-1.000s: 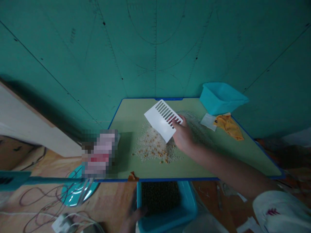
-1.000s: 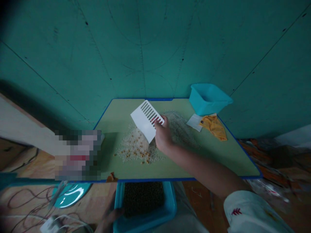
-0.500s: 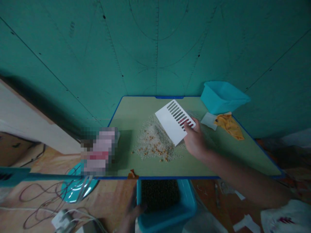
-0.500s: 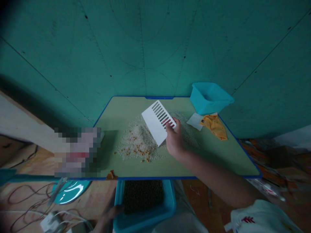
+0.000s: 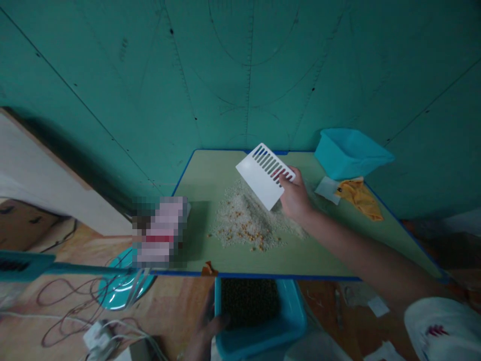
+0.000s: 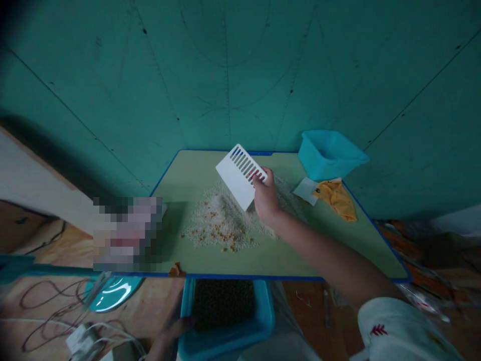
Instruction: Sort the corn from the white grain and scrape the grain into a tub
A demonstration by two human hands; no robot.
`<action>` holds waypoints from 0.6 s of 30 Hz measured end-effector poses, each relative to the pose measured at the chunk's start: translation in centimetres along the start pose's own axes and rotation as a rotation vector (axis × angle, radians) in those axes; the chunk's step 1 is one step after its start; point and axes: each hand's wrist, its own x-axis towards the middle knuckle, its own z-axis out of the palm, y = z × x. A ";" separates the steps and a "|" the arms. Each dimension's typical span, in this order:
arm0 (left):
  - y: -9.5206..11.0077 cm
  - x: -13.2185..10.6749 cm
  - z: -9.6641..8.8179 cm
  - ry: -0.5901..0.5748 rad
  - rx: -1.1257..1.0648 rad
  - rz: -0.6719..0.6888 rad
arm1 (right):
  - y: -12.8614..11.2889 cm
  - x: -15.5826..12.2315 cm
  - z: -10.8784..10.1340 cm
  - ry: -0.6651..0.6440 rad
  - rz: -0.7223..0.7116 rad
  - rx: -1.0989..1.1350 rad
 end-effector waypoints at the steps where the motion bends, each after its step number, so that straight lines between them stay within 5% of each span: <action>1: -0.1 0.0 -0.1 -0.003 0.001 -0.005 | 0.3 0.2 -0.1 0.001 0.018 -0.006; 12: -1.2 1.5 -0.7 -0.038 -0.005 -0.035 | -0.3 -1.1 1.7 -0.061 0.169 0.080; 18: 0.2 -0.3 0.7 0.113 -0.029 0.005 | -3.0 -1.4 -1.1 0.008 0.186 0.128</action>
